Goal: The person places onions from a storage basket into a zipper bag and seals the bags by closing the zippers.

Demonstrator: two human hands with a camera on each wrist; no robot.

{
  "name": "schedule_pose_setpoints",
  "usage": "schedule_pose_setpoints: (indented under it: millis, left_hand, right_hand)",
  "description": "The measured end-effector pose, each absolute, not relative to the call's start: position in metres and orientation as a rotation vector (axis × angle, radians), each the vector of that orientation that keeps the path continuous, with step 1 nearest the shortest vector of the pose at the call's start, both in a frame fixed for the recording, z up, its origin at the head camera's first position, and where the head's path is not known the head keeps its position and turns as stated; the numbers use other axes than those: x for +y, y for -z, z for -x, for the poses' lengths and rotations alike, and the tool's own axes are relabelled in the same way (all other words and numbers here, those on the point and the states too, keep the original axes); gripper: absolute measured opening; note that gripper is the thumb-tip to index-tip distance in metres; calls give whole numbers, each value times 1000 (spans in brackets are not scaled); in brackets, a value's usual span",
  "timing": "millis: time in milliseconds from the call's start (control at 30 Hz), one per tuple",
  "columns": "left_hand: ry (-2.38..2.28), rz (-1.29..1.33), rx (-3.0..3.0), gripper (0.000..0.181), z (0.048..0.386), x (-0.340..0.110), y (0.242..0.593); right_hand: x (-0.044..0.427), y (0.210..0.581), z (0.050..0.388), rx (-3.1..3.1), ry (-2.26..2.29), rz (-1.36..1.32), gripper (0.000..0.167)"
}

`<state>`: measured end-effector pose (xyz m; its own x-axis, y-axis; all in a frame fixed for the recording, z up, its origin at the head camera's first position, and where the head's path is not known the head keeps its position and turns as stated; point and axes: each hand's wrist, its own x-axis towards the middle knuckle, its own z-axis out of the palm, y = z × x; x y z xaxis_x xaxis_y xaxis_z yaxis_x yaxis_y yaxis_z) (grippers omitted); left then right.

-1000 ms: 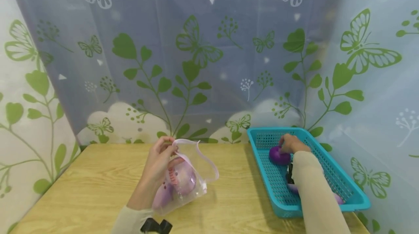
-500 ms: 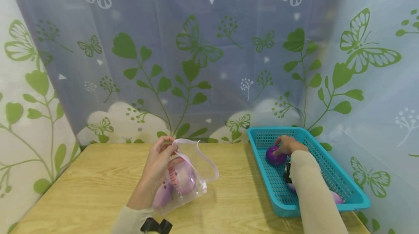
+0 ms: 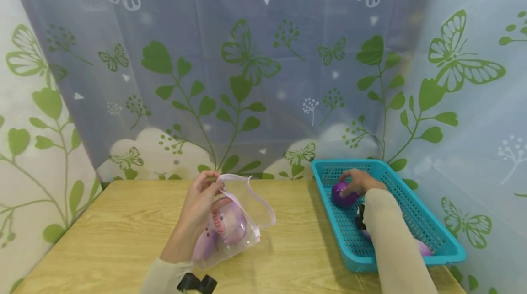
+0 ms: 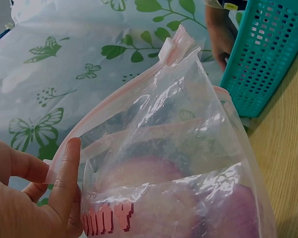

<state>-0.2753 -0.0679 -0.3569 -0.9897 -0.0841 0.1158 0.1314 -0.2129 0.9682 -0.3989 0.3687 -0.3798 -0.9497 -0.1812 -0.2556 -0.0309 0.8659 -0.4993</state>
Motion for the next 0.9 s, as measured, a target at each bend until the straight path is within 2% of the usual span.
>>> schedule_pose_setpoints:
  millis: [300,900]
  left_hand:
    - [2340,62,-1878,9,276,-68,357]
    - [2327,64,-1898,10,276,-69,357]
  right_hand:
    - [363,378,398,2667,814,137,59]
    - [357,369,397,2619,855,175,62]
